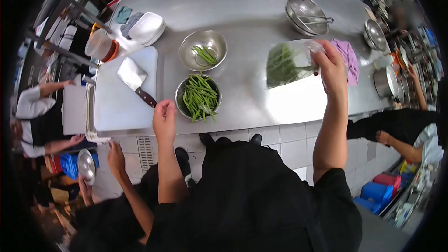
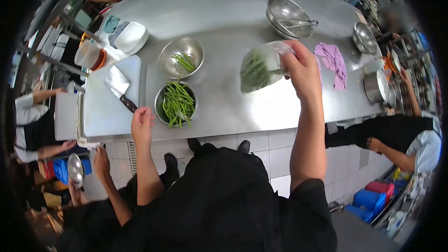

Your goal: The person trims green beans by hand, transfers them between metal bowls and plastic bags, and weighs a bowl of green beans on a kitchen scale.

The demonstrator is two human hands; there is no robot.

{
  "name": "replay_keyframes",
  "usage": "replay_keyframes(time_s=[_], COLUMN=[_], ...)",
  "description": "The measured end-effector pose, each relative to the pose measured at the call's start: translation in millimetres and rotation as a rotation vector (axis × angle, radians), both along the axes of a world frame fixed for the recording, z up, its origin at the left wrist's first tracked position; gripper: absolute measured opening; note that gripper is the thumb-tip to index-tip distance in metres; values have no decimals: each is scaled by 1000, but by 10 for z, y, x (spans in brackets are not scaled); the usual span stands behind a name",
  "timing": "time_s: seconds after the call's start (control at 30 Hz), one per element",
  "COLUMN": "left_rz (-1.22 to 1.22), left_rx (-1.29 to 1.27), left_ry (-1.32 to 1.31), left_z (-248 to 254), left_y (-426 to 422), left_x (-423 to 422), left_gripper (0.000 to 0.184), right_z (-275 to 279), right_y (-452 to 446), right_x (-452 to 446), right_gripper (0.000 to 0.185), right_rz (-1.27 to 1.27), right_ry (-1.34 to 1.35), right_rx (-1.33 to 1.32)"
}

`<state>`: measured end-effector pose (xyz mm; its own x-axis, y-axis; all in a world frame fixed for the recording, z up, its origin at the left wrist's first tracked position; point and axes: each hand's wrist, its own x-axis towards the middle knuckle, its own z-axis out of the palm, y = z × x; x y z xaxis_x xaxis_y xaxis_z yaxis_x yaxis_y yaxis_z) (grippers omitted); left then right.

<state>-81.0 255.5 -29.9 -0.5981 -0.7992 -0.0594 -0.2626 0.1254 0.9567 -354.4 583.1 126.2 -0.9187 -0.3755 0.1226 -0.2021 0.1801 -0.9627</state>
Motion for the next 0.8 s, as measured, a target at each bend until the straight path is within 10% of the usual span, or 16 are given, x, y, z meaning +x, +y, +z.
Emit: replay_keyframes(time_s=[0.1, 0.27, 0.63, 0.8], left_rz=[71, 65, -104, -224], left_rx=[11, 49, -281, -488], left_ry=[-11, 23, 22, -214], left_z=[-40, 46, 113, -422], left_y=[219, 385, -396, -1155], left_x=[159, 268, -623, -1745], left_gripper=[23, 23, 33, 49], right_z=[-502, -2359, -2060, -1931], right_y=[9, 173, 408, 227], right_x=[-169, -426, 138, 295], right_gripper=[22, 32, 62, 62], right_rz=[-49, -67, -318, -370], right_ry=[-88, -76, -374, 436], right_rx=[-259, 549, 220, 492])
